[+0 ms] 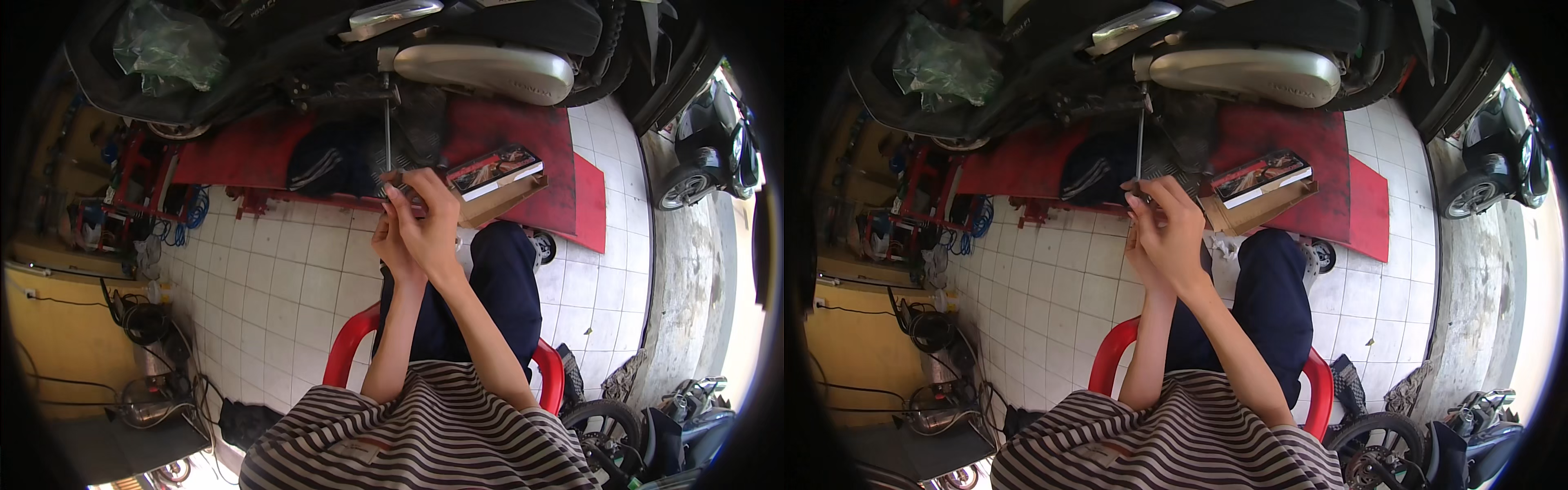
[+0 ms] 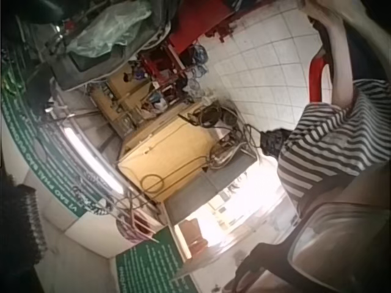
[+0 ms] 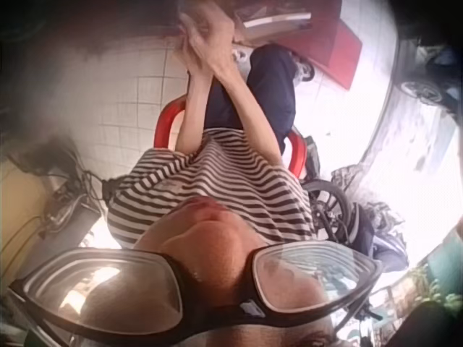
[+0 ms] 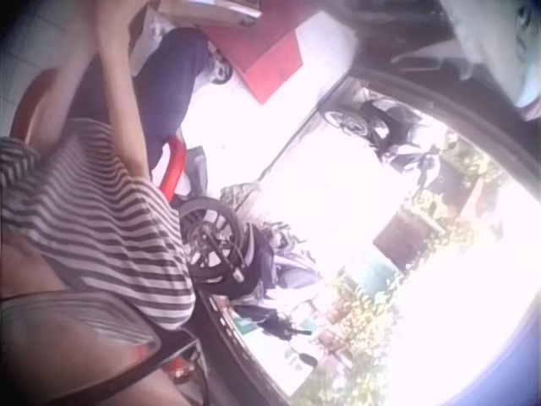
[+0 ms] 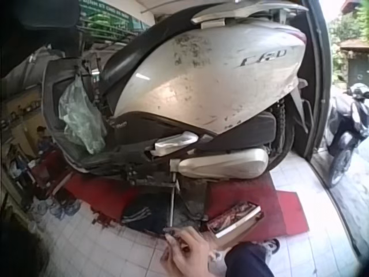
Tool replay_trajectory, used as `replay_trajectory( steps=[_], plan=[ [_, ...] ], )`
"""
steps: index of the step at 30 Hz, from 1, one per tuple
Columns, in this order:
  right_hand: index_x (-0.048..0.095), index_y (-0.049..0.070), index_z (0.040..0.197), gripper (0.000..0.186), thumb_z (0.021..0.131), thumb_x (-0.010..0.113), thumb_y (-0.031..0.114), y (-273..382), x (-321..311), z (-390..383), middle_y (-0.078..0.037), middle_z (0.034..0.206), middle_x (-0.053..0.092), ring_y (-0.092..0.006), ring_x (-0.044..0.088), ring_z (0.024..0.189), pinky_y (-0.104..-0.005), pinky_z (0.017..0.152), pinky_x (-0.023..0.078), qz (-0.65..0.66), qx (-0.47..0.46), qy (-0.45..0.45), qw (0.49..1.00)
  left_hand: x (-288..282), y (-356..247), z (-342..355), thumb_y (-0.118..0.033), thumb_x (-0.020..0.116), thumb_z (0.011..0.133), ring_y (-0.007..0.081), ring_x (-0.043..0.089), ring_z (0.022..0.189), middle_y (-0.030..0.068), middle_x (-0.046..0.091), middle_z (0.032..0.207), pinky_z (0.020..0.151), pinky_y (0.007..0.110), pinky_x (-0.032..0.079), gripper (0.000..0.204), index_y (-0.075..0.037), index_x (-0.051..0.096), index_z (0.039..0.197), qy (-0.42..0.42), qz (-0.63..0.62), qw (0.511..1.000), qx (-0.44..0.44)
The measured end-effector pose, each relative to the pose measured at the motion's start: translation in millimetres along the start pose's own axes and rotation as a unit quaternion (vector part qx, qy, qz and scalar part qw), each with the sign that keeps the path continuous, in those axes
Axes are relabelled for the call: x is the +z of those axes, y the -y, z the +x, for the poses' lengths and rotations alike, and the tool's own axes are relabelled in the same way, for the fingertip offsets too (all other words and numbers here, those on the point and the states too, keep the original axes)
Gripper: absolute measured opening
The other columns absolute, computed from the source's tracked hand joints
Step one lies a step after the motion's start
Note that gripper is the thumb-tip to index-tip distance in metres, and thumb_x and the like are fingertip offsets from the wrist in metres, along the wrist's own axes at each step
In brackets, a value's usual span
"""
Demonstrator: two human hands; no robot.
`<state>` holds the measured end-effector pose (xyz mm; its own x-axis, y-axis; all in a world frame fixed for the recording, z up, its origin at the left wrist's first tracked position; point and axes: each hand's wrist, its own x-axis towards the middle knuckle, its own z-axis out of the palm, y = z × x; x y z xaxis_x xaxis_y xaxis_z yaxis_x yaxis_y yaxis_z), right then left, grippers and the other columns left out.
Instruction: The person turns a screw on the side cover of a scooter using a T-handle wrench while holding a cardboard box.
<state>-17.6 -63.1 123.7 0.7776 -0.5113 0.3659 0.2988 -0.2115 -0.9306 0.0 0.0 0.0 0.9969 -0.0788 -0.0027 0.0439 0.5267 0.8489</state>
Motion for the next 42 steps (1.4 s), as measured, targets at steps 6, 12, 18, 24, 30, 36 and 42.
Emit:
replay_trajectory(
  steps=[6, 12, 18, 24, 30, 36, 42],
  plan=[
    [0.073, 0.010, 0.115, 0.040, 0.078, 0.066, -0.003, 26.7, 13.1, 16.2, -0.004, 0.088, 0.060, -0.0263, 0.046, 0.083, -0.0367, 0.074, 0.042, -0.209, -0.198, -0.019, 0.958, 44.0, -59.1, -11.4, -0.017, 0.067, 0.094, 0.0157, 0.067, 0.084, 0.0095, 0.068, 0.094, 0.070, 0.029, 0.049, 0.019, -0.001, 0.062, 0.104, -0.103, 0.244, 0.945, 0.191],
    [0.073, 0.017, 0.120, 0.042, 0.081, 0.066, 0.002, 16.2, 13.0, 15.2, -0.002, 0.097, 0.060, -0.0261, 0.048, 0.094, -0.0401, 0.090, 0.039, -0.255, -0.237, 0.089, 0.933, 18.6, -64.6, -7.9, -0.022, 0.062, 0.100, 0.0233, 0.061, 0.112, 0.0130, 0.059, 0.125, 0.088, 0.032, 0.049, 0.041, -0.002, 0.048, 0.133, 0.066, 0.537, 0.827, 0.152],
    [0.071, 0.009, 0.114, 0.024, 0.091, 0.068, 0.009, -0.8, -12.5, 3.3, -0.007, 0.109, 0.056, -0.0261, 0.052, 0.101, -0.0403, 0.092, 0.042, -0.183, -0.117, -0.166, 0.962, 34.4, -64.9, -4.8, -0.033, 0.052, 0.107, 0.0099, 0.064, 0.077, 0.0061, 0.071, 0.094, 0.063, 0.027, 0.048, 0.037, -0.001, 0.068, 0.101, 0.020, 0.039, 0.998, -0.053],
    [0.070, -0.001, 0.106, 0.018, 0.094, 0.070, 0.012, -41.8, -22.2, -22.5, -0.007, 0.092, 0.058, -0.0151, 0.053, 0.074, -0.0283, 0.062, 0.041, 0.041, 0.073, -0.075, 0.994, 37.9, -66.3, -6.9, -0.038, 0.053, 0.106, 0.0057, 0.050, 0.069, -0.0012, 0.060, 0.078, 0.064, 0.025, 0.040, 0.037, -0.006, 0.067, 0.093, 0.053, 0.068, 0.992, -0.089],
    [0.071, 0.001, 0.104, 0.013, 0.092, 0.067, 0.005, -16.3, -17.0, -8.2, -0.008, 0.082, 0.057, -0.0177, 0.053, 0.062, -0.0295, 0.054, 0.038, -0.058, -0.054, -0.056, 0.995, 46.0, -72.4, -6.4, -0.035, 0.057, 0.105, 0.0012, 0.048, 0.066, -0.0046, 0.057, 0.071, 0.059, 0.022, 0.037, 0.040, -0.005, 0.063, 0.080, 0.008, 0.175, 0.984, -0.023],
    [0.072, 0.013, 0.113, 0.035, 0.079, 0.066, 0.003, 7.1, -4.1, 8.6, -0.005, 0.087, 0.059, -0.0223, 0.059, 0.070, -0.0367, 0.067, 0.045, -0.212, -0.175, -0.018, 0.961, 19.6, -59.6, -1.5, -0.009, 0.071, 0.094, 0.0078, 0.061, 0.068, -0.0003, 0.065, 0.074, 0.061, 0.024, 0.046, 0.011, 0.000, 0.064, 0.094, 0.003, 0.250, 0.952, 0.175],
    [0.074, 0.017, 0.113, 0.046, 0.069, 0.067, 0.005, 14.8, 10.5, 8.8, -0.001, 0.094, 0.061, -0.0232, 0.054, 0.090, -0.0399, 0.084, 0.043, -0.323, -0.237, 0.116, 0.909, -3.1, -32.9, 8.2, -0.010, 0.066, 0.094, 0.0245, 0.070, 0.088, 0.0104, 0.070, 0.095, 0.073, 0.032, 0.053, 0.022, 0.000, 0.061, 0.112, 0.068, 0.475, 0.837, 0.261]
  ],
)
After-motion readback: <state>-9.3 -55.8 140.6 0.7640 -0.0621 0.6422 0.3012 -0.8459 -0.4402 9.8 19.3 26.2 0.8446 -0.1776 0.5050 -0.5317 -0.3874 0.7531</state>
